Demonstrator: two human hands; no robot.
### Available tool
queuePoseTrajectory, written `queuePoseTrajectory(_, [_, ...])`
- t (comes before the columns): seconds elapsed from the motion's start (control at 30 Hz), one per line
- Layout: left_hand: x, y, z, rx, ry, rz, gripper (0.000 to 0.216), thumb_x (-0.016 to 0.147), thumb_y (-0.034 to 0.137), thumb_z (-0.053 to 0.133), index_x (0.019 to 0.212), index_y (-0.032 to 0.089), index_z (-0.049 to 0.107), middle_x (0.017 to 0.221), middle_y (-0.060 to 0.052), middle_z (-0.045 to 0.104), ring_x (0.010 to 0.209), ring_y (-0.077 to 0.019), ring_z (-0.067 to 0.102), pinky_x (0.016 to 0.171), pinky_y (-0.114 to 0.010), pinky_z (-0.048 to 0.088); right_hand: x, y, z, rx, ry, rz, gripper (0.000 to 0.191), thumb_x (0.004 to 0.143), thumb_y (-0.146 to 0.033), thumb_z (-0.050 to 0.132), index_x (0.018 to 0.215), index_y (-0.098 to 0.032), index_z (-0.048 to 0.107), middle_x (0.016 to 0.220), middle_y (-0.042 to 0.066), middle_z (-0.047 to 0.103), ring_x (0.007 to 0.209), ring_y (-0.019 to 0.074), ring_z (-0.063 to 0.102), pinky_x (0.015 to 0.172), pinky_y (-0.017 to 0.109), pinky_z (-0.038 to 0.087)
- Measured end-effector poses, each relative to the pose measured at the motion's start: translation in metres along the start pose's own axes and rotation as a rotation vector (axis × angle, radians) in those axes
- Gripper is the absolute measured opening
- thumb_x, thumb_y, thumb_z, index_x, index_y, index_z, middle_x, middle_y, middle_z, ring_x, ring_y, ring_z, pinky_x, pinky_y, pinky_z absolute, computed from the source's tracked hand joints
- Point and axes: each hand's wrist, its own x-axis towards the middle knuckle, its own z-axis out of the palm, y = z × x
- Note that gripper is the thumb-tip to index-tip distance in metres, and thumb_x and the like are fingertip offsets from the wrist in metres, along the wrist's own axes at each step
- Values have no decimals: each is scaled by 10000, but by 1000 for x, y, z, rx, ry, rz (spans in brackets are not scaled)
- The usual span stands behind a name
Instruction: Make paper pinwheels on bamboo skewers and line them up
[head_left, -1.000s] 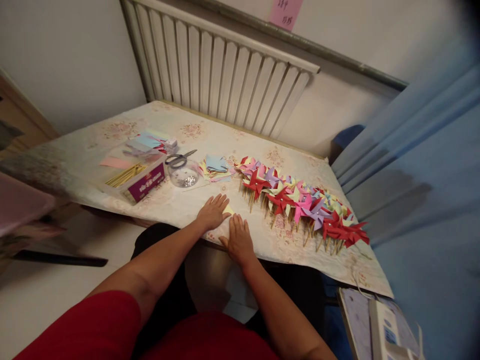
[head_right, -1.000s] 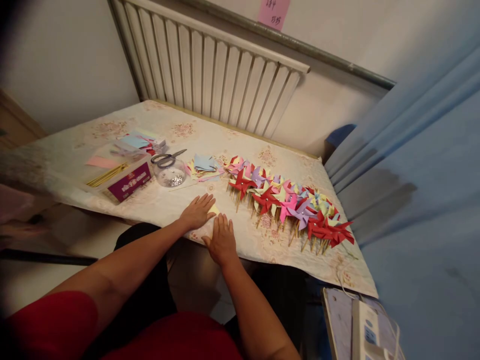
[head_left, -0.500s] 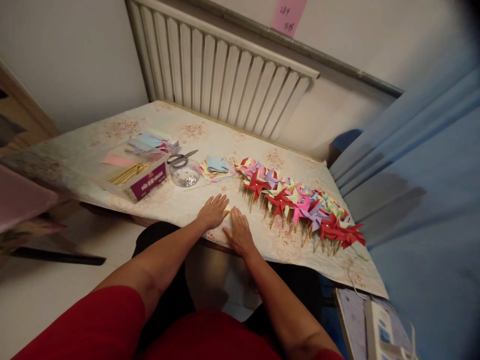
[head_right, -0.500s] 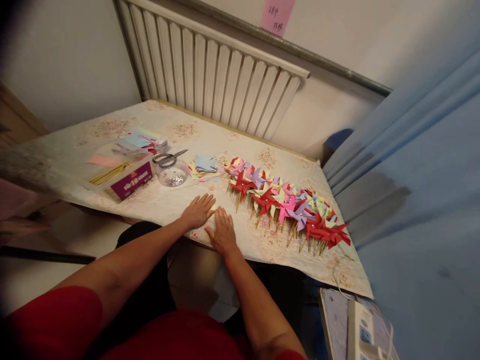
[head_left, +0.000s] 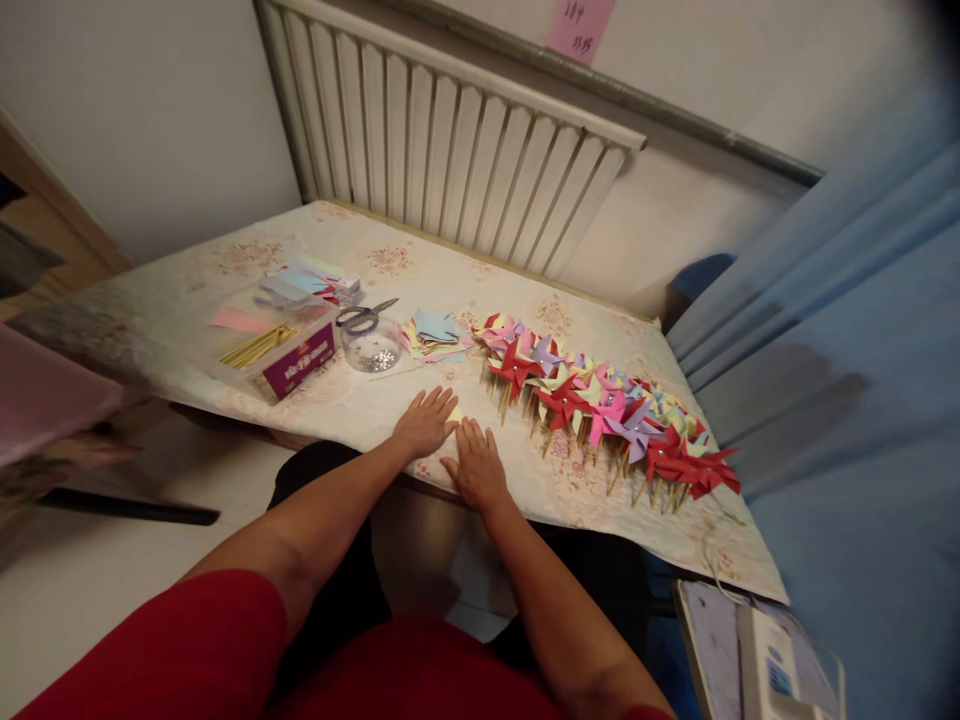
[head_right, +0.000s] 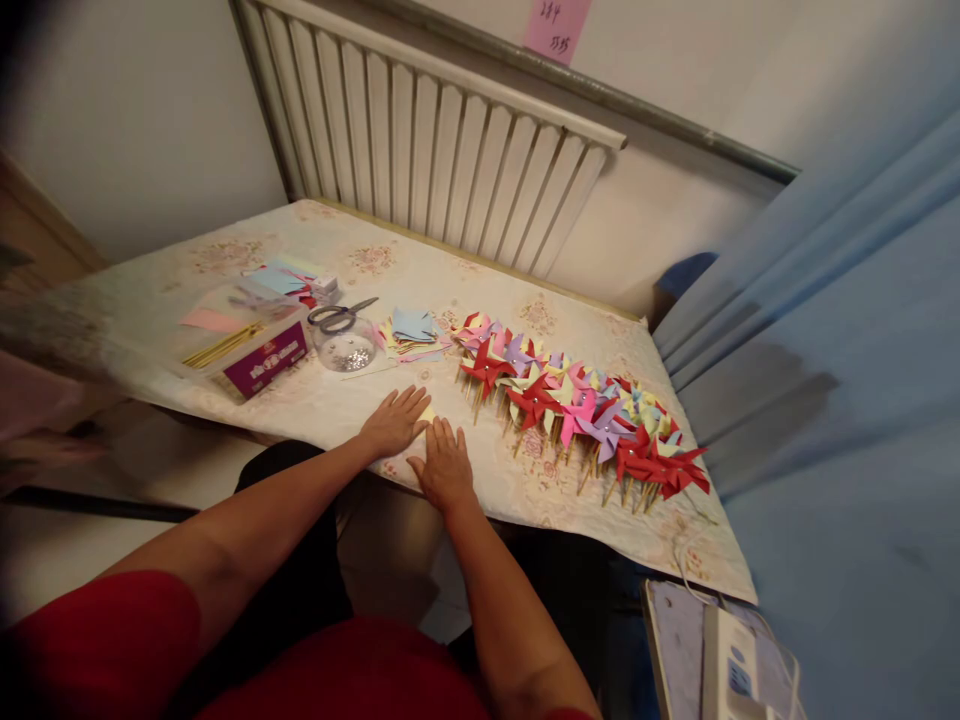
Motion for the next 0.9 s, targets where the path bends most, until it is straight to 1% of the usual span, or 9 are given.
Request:
queuePoseTrajectory(0.3, [-14, -9, -6, 0, -32, -32, 605, 963, 494, 317, 1487, 199, 382, 1589, -90, 312, 1482, -271, 222, 1188, -500, 172, 0, 2, 6, 24, 38, -13, 640, 974, -465, 453, 1472, -73, 365, 1565, 191, 308, 1477, 287, 218, 1186, 530, 165])
queuePoseTrajectory(0.47, [-23, -13, -8, -1, -37, -63, 615, 954, 513, 327, 1485, 209, 389, 1586, -96, 318, 1481, -283, 223, 1181, -520, 175, -1, 2, 7, 41, 54, -14, 624, 976, -446, 457, 1469, -74, 372, 1557, 195, 322, 1472, 292, 233, 1183, 540, 173])
queuePoseTrajectory(0.77, [-49, -18, -13, 32, -12, -132, 642, 942, 537, 342, 1483, 196, 396, 1581, -100, 327, 1480, -283, 225, 1191, -515, 150, -2, 2, 6, 65, 54, -5, 616, 973, -448, 464, 1449, -64, 398, 1550, 195, 339, 1464, 301, 253, 1185, 528, 174])
queuePoseTrajectory(0.9, [-54, -18, -14, 41, 4, -136, 641, 942, 532, 347, 1476, 183, 408, 1578, -101, 334, 1477, -283, 232, 1190, -513, 161, -3, 6, 6, 123, 86, 36, 608, 981, -426, 440, 1445, -35, 398, 1522, 214, 379, 1458, 295, 276, 1183, 509, 213])
